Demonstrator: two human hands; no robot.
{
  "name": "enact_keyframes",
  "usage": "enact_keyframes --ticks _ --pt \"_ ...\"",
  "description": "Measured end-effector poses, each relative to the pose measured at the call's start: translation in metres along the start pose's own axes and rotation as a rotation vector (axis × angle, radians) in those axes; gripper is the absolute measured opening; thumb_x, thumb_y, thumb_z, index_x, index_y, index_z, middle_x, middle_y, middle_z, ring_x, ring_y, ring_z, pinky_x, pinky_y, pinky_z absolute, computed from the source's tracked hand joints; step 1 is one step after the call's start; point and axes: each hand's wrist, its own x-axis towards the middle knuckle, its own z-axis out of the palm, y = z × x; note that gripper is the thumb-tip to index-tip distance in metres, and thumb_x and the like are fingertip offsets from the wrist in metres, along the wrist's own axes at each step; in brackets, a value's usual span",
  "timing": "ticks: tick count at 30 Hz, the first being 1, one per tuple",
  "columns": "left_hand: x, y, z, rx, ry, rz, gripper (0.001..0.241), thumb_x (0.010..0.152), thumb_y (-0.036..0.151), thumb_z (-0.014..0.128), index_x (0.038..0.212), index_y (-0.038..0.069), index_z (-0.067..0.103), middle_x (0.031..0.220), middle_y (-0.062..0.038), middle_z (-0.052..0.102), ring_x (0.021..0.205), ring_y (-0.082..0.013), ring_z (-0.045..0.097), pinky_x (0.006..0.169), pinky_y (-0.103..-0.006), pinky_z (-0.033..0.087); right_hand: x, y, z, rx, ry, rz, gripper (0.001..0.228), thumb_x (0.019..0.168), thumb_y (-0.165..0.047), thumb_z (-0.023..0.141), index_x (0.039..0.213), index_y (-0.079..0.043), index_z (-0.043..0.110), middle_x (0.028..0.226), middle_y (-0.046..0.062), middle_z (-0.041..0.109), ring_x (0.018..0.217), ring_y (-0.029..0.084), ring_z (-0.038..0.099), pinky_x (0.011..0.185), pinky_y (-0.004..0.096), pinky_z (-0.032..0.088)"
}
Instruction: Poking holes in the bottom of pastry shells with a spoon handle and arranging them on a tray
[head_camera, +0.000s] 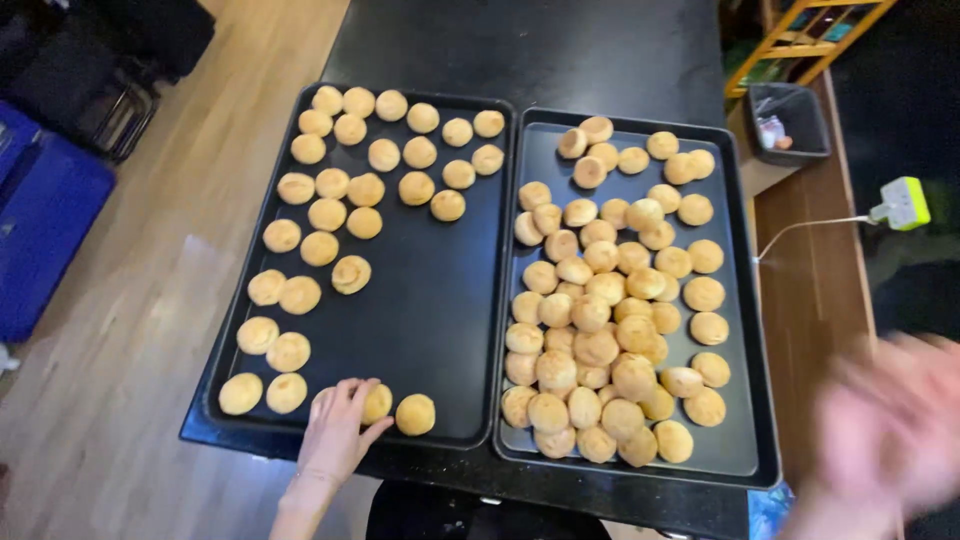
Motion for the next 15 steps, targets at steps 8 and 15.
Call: enact_keyframes --ticks 8,15 --pt "0.018 0.023 -0.036 -0.391 -0.036 -0.115 0.047 0.092 0.041 0.063 0.134 0.022 0.059 0.11 -0.008 0.059 0.101 -0.0324 0.062 0.092 -0.0465 0.045 -0.035 0.223 -0.02 -1.58 0.554 0.63 0.04 0.111 -0.03 0.041 0.106 0.0 0.066 0.086 0.013 0.068 0.074 0.019 0.062 0.07 0.029 0.052" --pt "0.05 0.13 -0.073 -1.995 -0.247 -0.416 0.047 0.103 0.039 0.032 0.1 0.003 0.062 0.077 -0.024 0.065 0.048 -0.0227 0.05 0.04 -0.0305 0.027 -0.094 0.294 0.006 -1.691 -0.095 0.198 0.031 0.107 -0.011 0.04 0.096 0.002 0.066 0.086 0.011 0.066 0.069 0.017 0.068 0.066 0.026 0.057"
